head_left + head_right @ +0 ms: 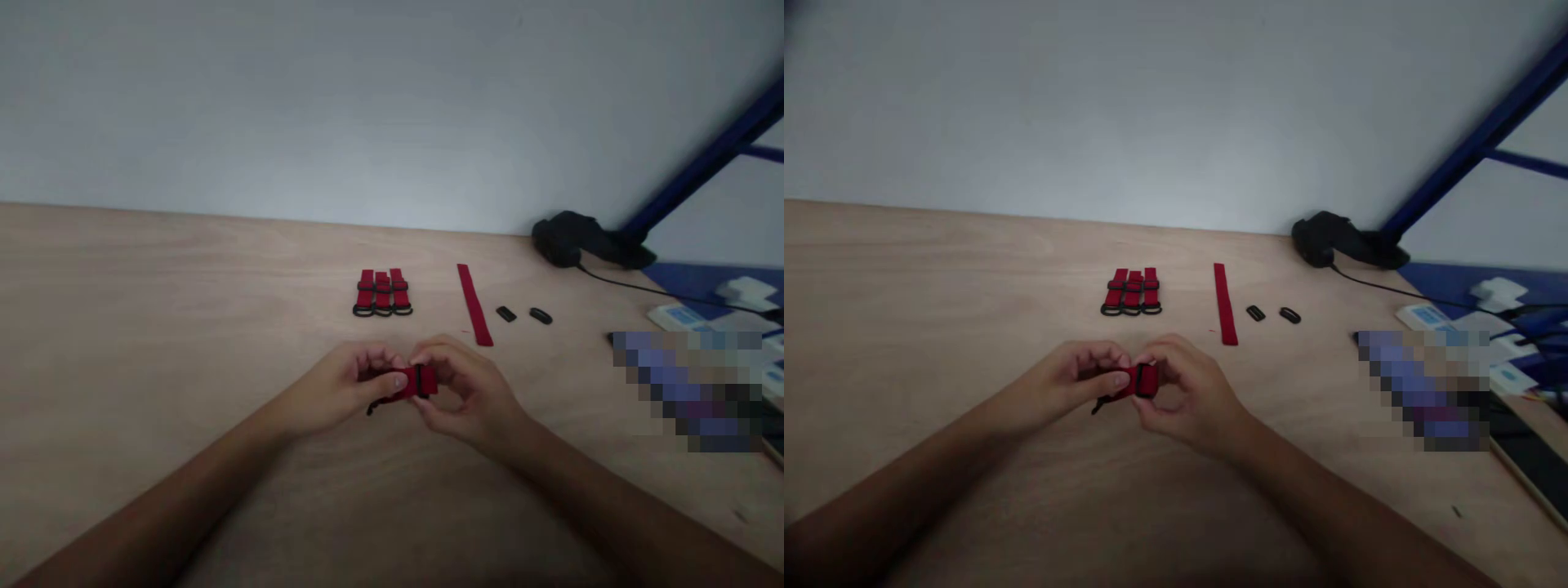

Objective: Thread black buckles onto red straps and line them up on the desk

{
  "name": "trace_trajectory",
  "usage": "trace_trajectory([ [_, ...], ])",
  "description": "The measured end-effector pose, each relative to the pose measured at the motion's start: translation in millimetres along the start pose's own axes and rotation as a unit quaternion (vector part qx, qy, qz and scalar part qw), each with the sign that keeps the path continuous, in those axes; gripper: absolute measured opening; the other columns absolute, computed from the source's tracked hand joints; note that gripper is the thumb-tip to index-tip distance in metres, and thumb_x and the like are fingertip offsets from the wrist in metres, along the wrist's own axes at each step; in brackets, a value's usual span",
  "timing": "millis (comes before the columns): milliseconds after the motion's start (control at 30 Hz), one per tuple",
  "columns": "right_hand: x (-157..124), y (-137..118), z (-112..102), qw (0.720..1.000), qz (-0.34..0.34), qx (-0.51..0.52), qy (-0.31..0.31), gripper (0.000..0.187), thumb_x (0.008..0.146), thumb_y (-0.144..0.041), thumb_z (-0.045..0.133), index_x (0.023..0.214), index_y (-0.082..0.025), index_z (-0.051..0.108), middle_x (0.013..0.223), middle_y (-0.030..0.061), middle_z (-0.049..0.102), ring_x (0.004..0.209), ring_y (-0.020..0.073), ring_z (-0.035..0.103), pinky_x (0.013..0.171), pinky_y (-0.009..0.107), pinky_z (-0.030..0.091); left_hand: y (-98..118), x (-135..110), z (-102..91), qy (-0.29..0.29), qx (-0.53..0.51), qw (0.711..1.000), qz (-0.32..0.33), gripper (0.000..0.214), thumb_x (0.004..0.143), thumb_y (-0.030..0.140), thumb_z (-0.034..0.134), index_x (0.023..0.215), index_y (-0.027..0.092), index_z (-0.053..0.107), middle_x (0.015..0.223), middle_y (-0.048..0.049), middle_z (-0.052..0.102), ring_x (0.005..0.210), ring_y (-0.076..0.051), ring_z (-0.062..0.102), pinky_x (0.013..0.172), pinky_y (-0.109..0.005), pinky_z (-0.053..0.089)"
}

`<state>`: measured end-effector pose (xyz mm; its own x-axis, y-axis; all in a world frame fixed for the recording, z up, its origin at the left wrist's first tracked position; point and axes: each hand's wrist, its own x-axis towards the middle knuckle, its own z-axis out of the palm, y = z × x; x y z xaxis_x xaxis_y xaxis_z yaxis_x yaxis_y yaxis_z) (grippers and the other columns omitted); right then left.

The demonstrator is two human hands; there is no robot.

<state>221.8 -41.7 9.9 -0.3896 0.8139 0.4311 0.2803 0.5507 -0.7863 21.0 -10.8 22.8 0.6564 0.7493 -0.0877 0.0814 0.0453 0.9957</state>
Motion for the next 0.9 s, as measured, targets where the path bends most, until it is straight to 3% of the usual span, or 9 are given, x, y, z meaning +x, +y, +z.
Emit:
trace_trajectory([
  [100, 1, -4, 0, 0.997, -0.001, -0.068, 0.033, 0.026, 0.068, -0.012, 0.067, 0.092, -0.020, 0.060, 0.090, 0.0037, 0.052, 0.077, 0.0152, 0.056, 0.062, 0.025, 0.051, -3, 1, 3.1, 0.011, 0.019, 1.000, -0.006, 0.016, 0.085, 0.029, 0.061, 0.085, 0.013, 0.063, 0.074, -0.0006, 0.063, 0.064, -0.010, 0.054, 0.058, -0.021, 0.039],
  [267, -2, -3, 4, 0.996, 0.063, -0.066, -0.007, 0.025, 0.076, -0.017, 0.064, 0.100, -0.020, 0.058, 0.067, -0.0035, 0.054, 0.053, 0.0093, 0.047, 0.048, 0.020, 0.041, -8, 1, 5.4, 0.003, 0.013, 1.000, 0.000, 0.017, 0.087, 0.029, 0.057, 0.082, 0.013, 0.059, 0.073, -0.0003, 0.061, 0.065, -0.011, 0.054, 0.061, -0.022, 0.043],
  [433, -2, -1, 3, 0.993, 0.036, -0.101, 0.051, 0.026, 0.083, -0.022, 0.063, 0.108, -0.020, 0.056, 0.078, 0.0018, 0.067, 0.064, 0.0136, 0.064, 0.060, 0.024, 0.054, -10, 0, 6.9, 0.038, 0.054, 0.997, 0.033, 0.016, 0.088, 0.027, 0.055, 0.077, 0.014, 0.058, 0.075, -0.0012, 0.062, 0.071, -0.013, 0.058, 0.067, -0.024, 0.046],
  [633, -1, 4, 0, 0.950, -0.110, -0.283, 0.069, 0.023, 0.088, -0.012, 0.051, 0.107, -0.019, 0.063, 0.098, 0.0096, 0.074, 0.086, 0.0189, 0.071, 0.078, 0.030, 0.059, -6, -1, 11.6, 0.070, 0.170, 0.979, 0.090, 0.024, 0.092, 0.028, 0.051, 0.079, 0.013, 0.063, 0.078, -0.0037, 0.065, 0.073, -0.014, 0.059, 0.067, -0.024, 0.047],
  [733, -2, 8, -1, 0.939, -0.133, -0.310, 0.068, 0.025, 0.089, -0.010, 0.051, 0.107, -0.018, 0.065, 0.099, 0.0108, 0.074, 0.089, 0.0203, 0.071, 0.081, 0.031, 0.060, -11, 0, 11.0, 0.103, 0.136, 0.981, 0.097, 0.017, 0.092, 0.027, 0.053, 0.100, 0.015, 0.061, 0.078, -0.0025, 0.066, 0.073, -0.014, 0.062, 0.068, -0.026, 0.050],
  [800, -2, 10, -1, 0.935, -0.136, -0.320, 0.065, 0.026, 0.089, -0.010, 0.050, 0.108, -0.018, 0.065, 0.099, 0.0112, 0.074, 0.090, 0.0209, 0.071, 0.081, 0.032, 0.060, -16, 1, 9.3, 0.118, 0.127, 0.978, 0.116, 0.028, 0.091, 0.025, 0.056, 0.118, 0.018, 0.055, 0.082, -0.0021, 0.067, 0.075, -0.015, 0.064, 0.070, -0.026, 0.052],
  [900, -3, 11, -1, 0.936, -0.123, -0.322, 0.065, 0.025, 0.090, -0.011, 0.048, 0.108, -0.018, 0.064, 0.099, 0.0115, 0.073, 0.089, 0.0209, 0.071, 0.080, 0.032, 0.060, -16, 1, 5.8, 0.126, 0.217, 0.950, 0.187, 0.021, 0.092, 0.021, 0.053, 0.110, 0.018, 0.063, 0.094, -0.0064, 0.066, 0.085, -0.015, 0.064, 0.074, -0.026, 0.053],
])
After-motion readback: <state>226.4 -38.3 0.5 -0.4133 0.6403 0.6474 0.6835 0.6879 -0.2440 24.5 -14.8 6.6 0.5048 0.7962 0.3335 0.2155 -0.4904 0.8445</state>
